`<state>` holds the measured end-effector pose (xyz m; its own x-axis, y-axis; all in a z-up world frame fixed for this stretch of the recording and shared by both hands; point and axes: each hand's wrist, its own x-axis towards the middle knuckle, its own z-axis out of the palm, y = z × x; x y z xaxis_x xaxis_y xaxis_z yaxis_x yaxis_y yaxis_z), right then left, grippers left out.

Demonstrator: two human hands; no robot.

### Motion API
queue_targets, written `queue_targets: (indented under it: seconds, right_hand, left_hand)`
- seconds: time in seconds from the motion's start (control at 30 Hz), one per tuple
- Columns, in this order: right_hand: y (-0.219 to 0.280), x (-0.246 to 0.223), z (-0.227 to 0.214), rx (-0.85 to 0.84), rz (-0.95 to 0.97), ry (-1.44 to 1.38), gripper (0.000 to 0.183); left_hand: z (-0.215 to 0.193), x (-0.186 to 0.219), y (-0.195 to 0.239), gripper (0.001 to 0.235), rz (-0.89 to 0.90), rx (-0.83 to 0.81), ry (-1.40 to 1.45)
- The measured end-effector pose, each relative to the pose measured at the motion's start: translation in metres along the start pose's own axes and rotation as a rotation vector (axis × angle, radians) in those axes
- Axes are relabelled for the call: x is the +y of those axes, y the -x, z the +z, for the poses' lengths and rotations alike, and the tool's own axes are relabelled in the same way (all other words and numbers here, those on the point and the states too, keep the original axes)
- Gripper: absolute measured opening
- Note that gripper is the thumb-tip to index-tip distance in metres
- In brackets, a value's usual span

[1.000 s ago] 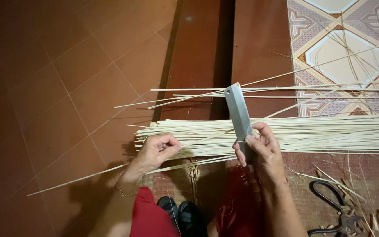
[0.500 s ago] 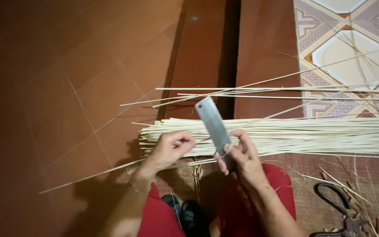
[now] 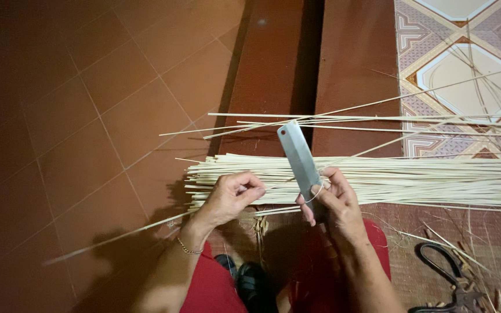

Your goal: The person sits on the floor and uses a large knife to shave thin bamboo strips. They hold each strip against their leg and draw the knife along its length to remove the outer layer, repeating this process for multiple strips.

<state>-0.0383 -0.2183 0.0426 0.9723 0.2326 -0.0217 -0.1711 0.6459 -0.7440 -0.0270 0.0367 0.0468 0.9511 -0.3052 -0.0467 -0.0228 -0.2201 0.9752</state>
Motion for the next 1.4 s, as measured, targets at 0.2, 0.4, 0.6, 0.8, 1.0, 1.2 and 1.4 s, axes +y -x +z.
queue_targets:
  seconds: [0.2,0.4,0.6,0.8,1.0,1.2,1.4]
  right_hand:
    - [0.001,-0.011,-0.002,0.043,0.012,-0.030,0.025]
    - [-0.002,-0.021,-0.017,0.054,-0.063,-0.024,0.022]
    - [-0.002,-0.012,-0.014,0.014,-0.058,-0.009,0.023]
    - [-0.001,0.019,0.004,-0.120,0.130,0.151,0.023]
    - [0.001,0.023,0.008,-0.105,0.154,0.076,0.025]
    - [-0.003,0.007,-0.004,-0.031,0.055,0.121,0.024]
    - [0.001,-0.009,-0.008,0.042,-0.032,0.016,0.026]
  left_hand:
    - [-0.015,-0.011,0.001,0.006,-0.031,-0.019,-0.040]
    - [-0.038,-0.035,0.005,0.007,-0.002,-0.056,-0.017]
    - [-0.052,-0.029,-0.001,0.011,-0.042,-0.097,-0.132]
    - [0.002,-0.016,-0.009,0.014,-0.039,-0.044,0.011]
    - [0.008,-0.014,-0.007,0.008,-0.005,0.029,-0.091]
    - [0.001,-0.001,-0.001,0.010,0.039,0.035,-0.078]
    - [-0.015,-0.012,0.003,0.010,0.113,-0.029,-0.097]
